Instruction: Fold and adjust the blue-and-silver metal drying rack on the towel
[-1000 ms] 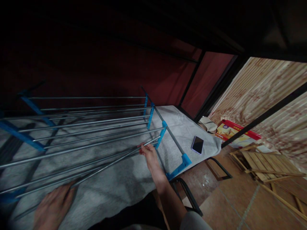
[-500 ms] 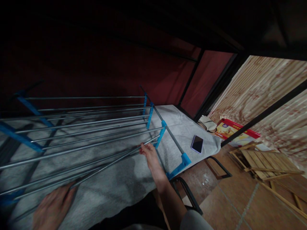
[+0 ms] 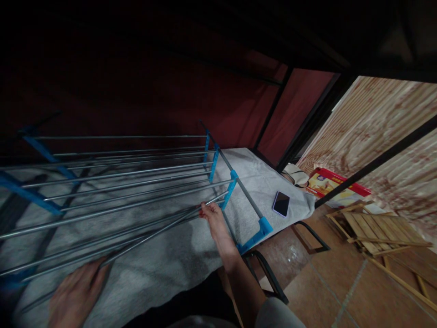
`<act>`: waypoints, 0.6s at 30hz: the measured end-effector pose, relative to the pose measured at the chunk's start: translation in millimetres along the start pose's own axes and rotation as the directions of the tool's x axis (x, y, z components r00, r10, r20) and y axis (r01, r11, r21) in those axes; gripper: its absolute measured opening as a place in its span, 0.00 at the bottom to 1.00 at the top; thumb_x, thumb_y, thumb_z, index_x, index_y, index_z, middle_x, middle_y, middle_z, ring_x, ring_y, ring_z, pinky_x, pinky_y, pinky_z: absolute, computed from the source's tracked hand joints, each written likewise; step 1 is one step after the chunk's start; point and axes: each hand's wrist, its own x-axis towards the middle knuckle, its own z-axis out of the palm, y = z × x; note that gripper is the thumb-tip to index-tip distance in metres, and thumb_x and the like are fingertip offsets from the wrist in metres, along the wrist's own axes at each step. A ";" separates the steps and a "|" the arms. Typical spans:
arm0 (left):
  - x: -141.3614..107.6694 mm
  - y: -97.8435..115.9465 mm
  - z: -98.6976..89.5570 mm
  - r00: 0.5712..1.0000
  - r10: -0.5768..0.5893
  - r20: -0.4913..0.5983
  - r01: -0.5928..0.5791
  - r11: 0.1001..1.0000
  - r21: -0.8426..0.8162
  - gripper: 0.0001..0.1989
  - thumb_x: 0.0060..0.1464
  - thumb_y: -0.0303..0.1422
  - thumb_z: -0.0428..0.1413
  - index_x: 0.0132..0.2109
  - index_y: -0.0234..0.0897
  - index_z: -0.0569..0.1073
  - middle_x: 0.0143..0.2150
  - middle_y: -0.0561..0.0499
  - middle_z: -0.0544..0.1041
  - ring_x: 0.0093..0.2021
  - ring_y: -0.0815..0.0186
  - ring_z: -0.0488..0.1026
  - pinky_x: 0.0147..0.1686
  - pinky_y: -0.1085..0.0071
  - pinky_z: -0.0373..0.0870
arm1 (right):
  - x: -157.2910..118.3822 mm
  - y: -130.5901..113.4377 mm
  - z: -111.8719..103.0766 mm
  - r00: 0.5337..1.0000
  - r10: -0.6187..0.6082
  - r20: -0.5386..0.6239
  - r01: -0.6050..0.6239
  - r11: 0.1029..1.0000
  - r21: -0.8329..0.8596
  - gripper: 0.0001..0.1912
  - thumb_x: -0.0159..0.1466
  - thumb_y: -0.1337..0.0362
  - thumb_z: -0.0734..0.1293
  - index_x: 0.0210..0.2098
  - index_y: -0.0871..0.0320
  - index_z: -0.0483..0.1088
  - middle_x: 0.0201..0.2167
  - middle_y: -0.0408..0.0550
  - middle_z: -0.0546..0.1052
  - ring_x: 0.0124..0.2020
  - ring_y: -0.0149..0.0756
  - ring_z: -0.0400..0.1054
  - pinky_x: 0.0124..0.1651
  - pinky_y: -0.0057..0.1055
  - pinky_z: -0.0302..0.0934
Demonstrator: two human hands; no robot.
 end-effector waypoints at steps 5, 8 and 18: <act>-2.5 -2.0 6.0 0.995 0.078 -0.058 -0.071 0.990 0.121 0.19 0.69 0.42 0.42 0.50 0.38 0.74 0.39 0.42 0.81 0.39 0.53 0.76 0.44 0.58 0.68 | -3.0 -5.1 -1.2 1.000 0.012 0.021 -0.012 1.000 0.022 0.18 0.52 0.52 0.80 0.35 0.56 0.77 0.34 0.47 0.80 0.32 0.36 0.68 0.39 0.33 0.64; -3.1 -0.6 5.4 0.996 0.064 -0.061 -0.056 0.991 0.123 0.19 0.69 0.42 0.42 0.49 0.38 0.74 0.38 0.43 0.80 0.39 0.53 0.76 0.44 0.59 0.68 | -4.0 -5.9 -2.5 0.999 0.009 0.037 -0.011 0.999 0.049 0.19 0.51 0.52 0.81 0.35 0.56 0.77 0.32 0.46 0.79 0.32 0.35 0.68 0.38 0.33 0.64; -2.4 4.7 -2.0 0.989 0.120 -0.086 -0.103 0.979 0.178 0.18 0.70 0.41 0.43 0.48 0.36 0.74 0.32 0.45 0.77 0.35 0.54 0.73 0.40 0.60 0.66 | -7.1 -6.0 -2.1 1.000 0.014 0.014 -0.014 1.000 0.018 0.21 0.52 0.48 0.80 0.27 0.55 0.72 0.27 0.43 0.74 0.31 0.34 0.67 0.39 0.33 0.62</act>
